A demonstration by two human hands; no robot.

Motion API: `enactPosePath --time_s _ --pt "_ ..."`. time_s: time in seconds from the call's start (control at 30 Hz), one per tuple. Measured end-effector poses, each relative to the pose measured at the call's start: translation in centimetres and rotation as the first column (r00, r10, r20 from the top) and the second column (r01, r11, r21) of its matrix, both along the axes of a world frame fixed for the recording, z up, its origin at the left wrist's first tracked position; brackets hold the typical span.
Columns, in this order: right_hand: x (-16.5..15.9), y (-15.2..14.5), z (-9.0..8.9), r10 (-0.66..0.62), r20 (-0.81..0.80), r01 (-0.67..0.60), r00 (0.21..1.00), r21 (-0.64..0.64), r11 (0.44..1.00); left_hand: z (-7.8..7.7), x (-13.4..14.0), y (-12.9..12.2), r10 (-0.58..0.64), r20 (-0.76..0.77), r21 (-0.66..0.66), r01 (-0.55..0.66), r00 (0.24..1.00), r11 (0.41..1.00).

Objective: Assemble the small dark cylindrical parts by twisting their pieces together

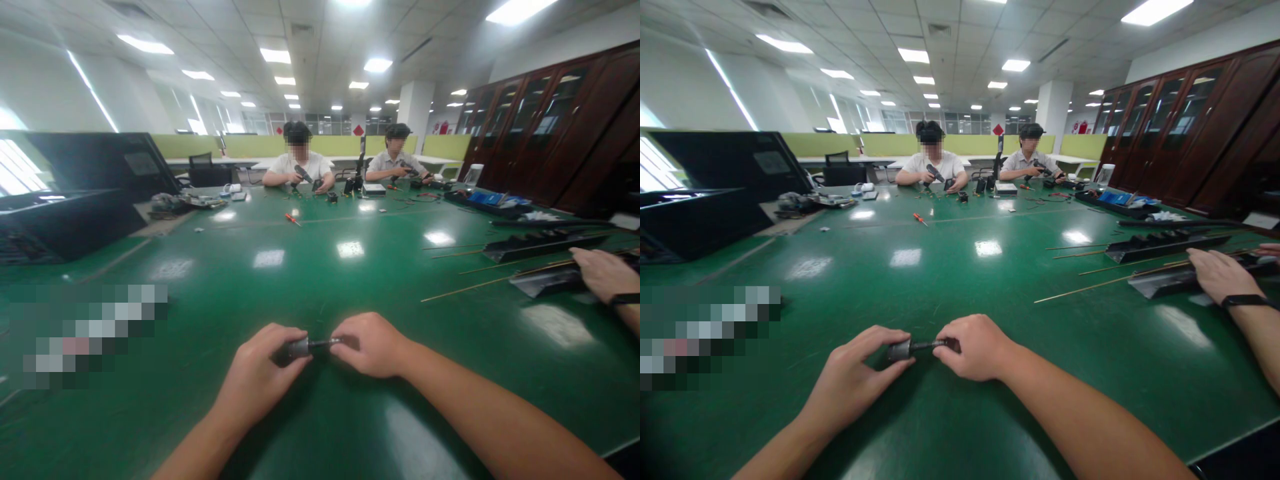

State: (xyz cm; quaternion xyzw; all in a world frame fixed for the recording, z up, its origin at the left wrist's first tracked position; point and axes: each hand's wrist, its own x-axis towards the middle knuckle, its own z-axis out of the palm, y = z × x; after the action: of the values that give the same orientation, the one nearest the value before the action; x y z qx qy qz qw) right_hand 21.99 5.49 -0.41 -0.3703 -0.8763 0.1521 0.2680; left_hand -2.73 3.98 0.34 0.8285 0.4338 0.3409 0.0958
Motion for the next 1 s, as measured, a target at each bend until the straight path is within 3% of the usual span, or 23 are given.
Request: enactPosePath --time_s 0.9,1.0 --pt "0.14 0.25 0.11 -0.084 0.064 0.087 0.994 -0.042 0.995 0.36 -0.38 0.32 0.032 -0.038 -0.039 -0.033 0.999 0.999" --pt "0.18 0.28 0.12 -0.107 0.063 0.11 0.992 -0.061 0.992 0.52 -0.69 0.43 0.094 -0.009 -0.021 -0.094 0.996 0.995"
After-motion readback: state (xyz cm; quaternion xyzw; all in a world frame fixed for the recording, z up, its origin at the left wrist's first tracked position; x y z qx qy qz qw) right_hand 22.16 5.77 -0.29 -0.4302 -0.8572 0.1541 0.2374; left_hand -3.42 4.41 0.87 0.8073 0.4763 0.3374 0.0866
